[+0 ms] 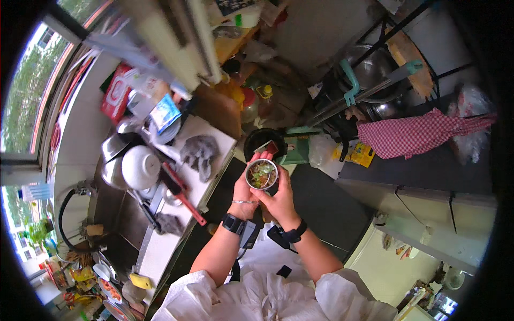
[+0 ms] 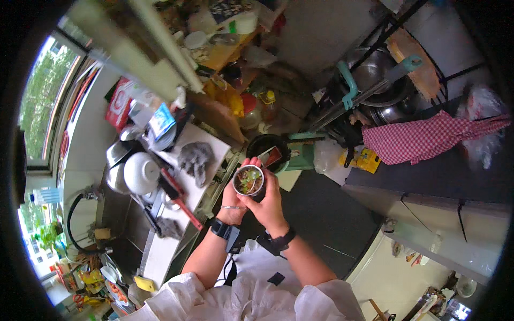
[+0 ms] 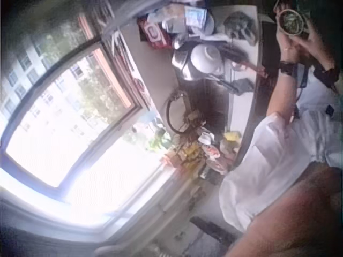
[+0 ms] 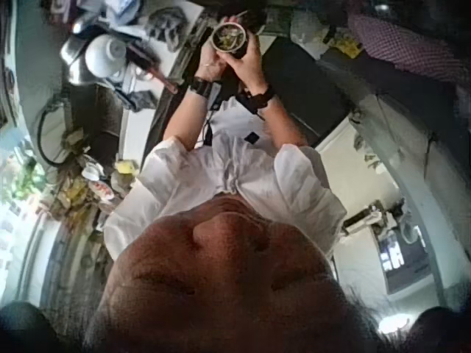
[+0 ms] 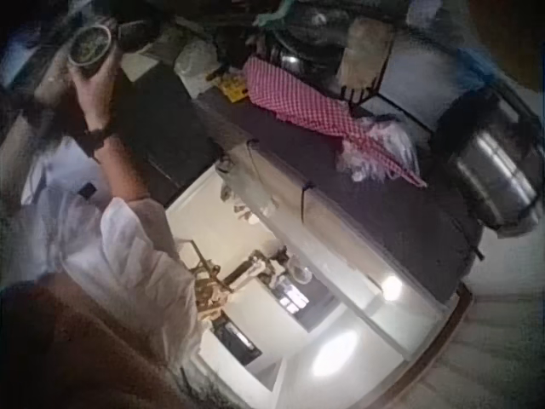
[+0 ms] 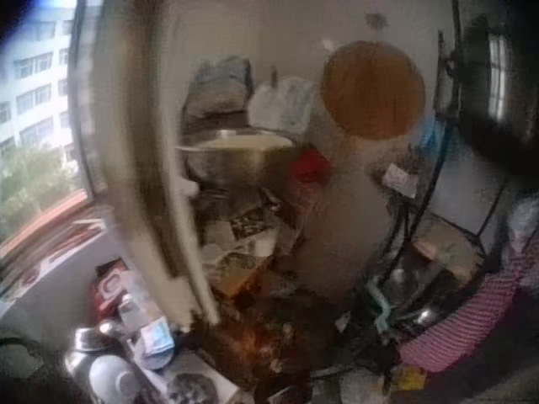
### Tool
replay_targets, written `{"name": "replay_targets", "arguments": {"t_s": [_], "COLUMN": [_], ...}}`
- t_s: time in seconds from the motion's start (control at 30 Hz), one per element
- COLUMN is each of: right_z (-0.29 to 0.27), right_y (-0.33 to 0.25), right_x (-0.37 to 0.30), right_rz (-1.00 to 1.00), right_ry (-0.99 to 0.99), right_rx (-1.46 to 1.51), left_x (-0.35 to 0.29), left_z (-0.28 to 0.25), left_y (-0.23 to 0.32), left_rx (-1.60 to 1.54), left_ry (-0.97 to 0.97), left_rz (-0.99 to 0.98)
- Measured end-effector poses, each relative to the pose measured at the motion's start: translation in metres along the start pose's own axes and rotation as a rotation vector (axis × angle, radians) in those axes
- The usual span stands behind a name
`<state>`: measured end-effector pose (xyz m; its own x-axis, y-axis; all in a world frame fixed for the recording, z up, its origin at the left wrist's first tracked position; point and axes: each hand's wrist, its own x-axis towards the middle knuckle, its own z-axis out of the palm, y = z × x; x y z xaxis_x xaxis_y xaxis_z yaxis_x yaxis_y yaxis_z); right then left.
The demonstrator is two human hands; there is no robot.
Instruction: The person cleans a sink and a drain strainer by hand using a sponge and a cloth, then rinses the sink basin and faucet with water.
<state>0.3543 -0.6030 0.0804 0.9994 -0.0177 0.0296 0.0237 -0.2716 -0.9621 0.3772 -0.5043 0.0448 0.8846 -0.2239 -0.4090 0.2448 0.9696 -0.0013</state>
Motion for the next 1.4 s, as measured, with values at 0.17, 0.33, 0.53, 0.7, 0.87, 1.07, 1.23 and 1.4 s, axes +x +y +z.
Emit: {"name": "replay_targets", "arguments": {"t_s": [0.17, 0.33, 0.53, 0.7, 0.87, 1.07, 1.23, 1.4], "right_z": [-0.037, -0.046, -0.031, 0.020, 0.047, 0.032, 0.024, 0.043], "right_y": [0.097, 0.180, 0.280, 0.401, 0.482, 0.431, 0.381, 0.468], "right_x": [0.052, 0.084, 0.107, 0.133, 0.142, 0.131, 0.146, 0.124], "right_rz": [0.056, 0.161, 0.041, 0.074, 0.173, 0.188, -0.018, 0.231], "right_ry": [-0.014, -0.007, -0.016, -0.103, -0.122, -0.137, -0.098, -0.130], "right_rx": [0.098, 0.193, -0.091, -0.263, -0.540, -0.382, -0.230, -0.572], "left_x": [0.075, 0.139, 0.185, 0.208, 0.213, 0.213, 0.217, 0.211], "left_z": [-0.044, -0.118, -0.195, -0.270, -0.330, -0.321, -0.321, -0.342], "left_y": [-0.044, -0.062, -0.048, -0.027, -0.029, -0.019, -0.016, -0.028], "left_rx": [0.303, 0.626, 0.788, 0.918, 1.021, 0.885, 0.809, 0.862], "left_ry": [0.279, 0.326, 0.429, 0.433, 0.458, 0.530, 0.490, 0.496], "left_rz": [-0.008, 0.073, 0.057, -0.004, -0.086, -0.084, -0.071, -0.056]}}
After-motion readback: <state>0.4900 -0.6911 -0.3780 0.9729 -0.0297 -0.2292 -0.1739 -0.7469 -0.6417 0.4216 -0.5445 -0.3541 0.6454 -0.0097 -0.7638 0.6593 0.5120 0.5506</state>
